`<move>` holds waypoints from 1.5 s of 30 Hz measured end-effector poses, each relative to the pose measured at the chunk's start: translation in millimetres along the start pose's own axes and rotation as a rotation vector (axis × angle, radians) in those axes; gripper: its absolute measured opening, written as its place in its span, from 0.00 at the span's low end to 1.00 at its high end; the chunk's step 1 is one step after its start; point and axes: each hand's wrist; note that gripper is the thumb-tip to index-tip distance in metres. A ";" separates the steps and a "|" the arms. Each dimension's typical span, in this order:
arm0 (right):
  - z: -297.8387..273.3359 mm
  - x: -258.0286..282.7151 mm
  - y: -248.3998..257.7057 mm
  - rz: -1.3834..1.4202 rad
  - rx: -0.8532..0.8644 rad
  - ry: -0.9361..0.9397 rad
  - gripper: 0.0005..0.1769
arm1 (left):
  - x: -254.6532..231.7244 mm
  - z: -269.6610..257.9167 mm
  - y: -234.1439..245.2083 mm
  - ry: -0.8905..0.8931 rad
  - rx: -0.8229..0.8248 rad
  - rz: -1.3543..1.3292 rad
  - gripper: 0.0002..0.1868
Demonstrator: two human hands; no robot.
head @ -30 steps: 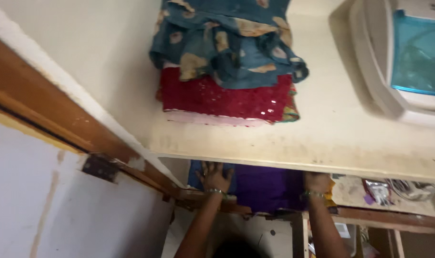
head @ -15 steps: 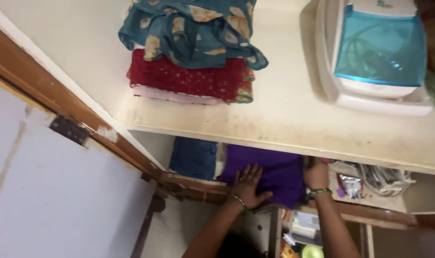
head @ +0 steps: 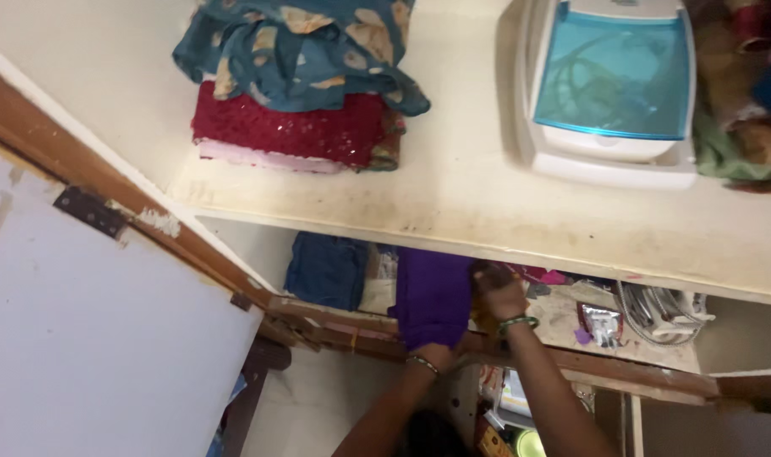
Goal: The person unzips a backpack, removes folded clothes and pouches one by one, and places them onto shelves and into drawers inside a wardrobe.
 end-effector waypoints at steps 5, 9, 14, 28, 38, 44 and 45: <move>11.8 15.6 -24.0 0.115 0.239 -0.201 0.35 | 20.0 2.4 -9.4 -0.005 -0.108 -0.276 0.24; 30.7 22.0 -48.8 0.369 0.076 -0.172 0.43 | 0.6 -24.3 20.8 0.158 0.068 -0.363 0.28; 28.3 46.0 1.5 0.264 -0.054 0.237 0.40 | -15.6 -54.0 29.0 0.372 -0.015 -0.200 0.32; -8.3 99.7 242.2 0.296 -0.077 0.259 0.30 | -80.5 52.7 11.3 0.118 -0.367 -0.678 0.14; -1.5 56.4 300.1 0.307 -0.078 0.262 0.29 | -255.8 108.0 71.4 -0.039 -0.189 -0.533 0.15; -0.6 42.0 306.9 0.283 -0.090 0.276 0.29 | -290.4 202.3 90.3 -0.066 -0.237 -0.241 0.18; 0.2 39.3 310.4 0.279 -0.100 0.281 0.29 | -281.4 220.8 89.3 -0.072 -0.271 -0.192 0.18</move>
Point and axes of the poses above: each hand's wrist, its own z-axis towards the middle knuckle, its own y-axis out of the back of the hand, x = y × z, and after that the axes turned 8 degrees about x, right-handed
